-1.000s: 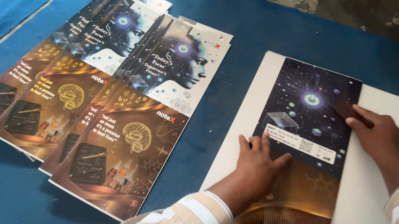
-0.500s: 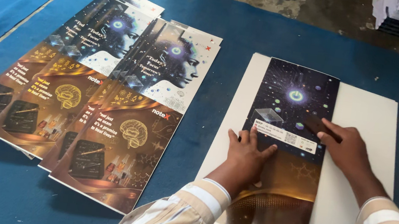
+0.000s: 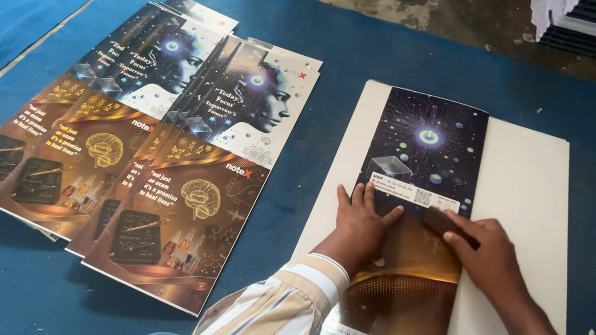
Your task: The person assembles notebooks by placing a printed cover sheet onto a white backing board and smoothing it down with a small tool. They repeat this process for multiple units, stacking the finished notebooks to the side.
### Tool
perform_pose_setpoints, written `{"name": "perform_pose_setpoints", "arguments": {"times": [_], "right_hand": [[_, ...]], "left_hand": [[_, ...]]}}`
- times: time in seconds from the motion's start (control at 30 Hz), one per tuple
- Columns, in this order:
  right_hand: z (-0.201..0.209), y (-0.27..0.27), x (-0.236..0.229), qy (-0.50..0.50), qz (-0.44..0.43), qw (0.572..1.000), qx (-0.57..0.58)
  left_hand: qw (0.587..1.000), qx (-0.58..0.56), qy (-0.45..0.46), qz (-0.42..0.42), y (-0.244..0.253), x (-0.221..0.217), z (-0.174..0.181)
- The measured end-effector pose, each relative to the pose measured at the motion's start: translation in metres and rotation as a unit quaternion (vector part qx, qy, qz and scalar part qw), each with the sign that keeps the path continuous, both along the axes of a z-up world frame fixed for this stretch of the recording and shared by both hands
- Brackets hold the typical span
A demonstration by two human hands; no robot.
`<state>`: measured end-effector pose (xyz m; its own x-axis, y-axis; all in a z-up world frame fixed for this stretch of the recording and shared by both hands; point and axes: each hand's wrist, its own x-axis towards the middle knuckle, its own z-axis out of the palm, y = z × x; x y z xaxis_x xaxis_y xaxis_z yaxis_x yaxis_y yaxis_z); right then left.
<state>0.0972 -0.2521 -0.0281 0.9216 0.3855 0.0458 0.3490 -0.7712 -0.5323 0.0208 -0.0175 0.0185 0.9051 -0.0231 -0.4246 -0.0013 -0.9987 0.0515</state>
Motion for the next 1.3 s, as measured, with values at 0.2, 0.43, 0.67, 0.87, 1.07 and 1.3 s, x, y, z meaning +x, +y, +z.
{"name": "perform_pose_setpoints", "arguments": {"times": [0.2, 0.43, 0.67, 0.87, 1.07, 1.3], "right_hand": [[0.01, -0.007, -0.04, 0.052, 0.007, 0.997, -0.05], [0.02, -0.014, -0.065, 0.086, 0.014, 0.993, -0.074], [0.029, -0.018, -0.102, 0.144, 0.012, 0.986, -0.079], [0.02, -0.029, -0.129, 0.184, 0.039, 0.979, -0.084], [-0.025, -0.061, -0.151, 0.177, 0.115, 0.976, -0.057], [-0.072, -0.089, -0.165, 0.175, 0.208, 0.961, -0.053]], "left_hand": [[1.0, 0.001, 0.01, 0.009, -0.001, 0.001, 0.003], [1.0, 0.002, 0.016, 0.018, -0.003, 0.005, 0.0], [1.0, 0.001, 0.007, 0.016, -0.003, 0.004, -0.003], [1.0, -0.008, 0.005, 0.021, -0.003, 0.004, -0.004], [1.0, -0.01, -0.003, 0.025, -0.003, 0.004, -0.006], [1.0, -0.011, -0.002, 0.026, -0.004, 0.004, -0.008]]}}
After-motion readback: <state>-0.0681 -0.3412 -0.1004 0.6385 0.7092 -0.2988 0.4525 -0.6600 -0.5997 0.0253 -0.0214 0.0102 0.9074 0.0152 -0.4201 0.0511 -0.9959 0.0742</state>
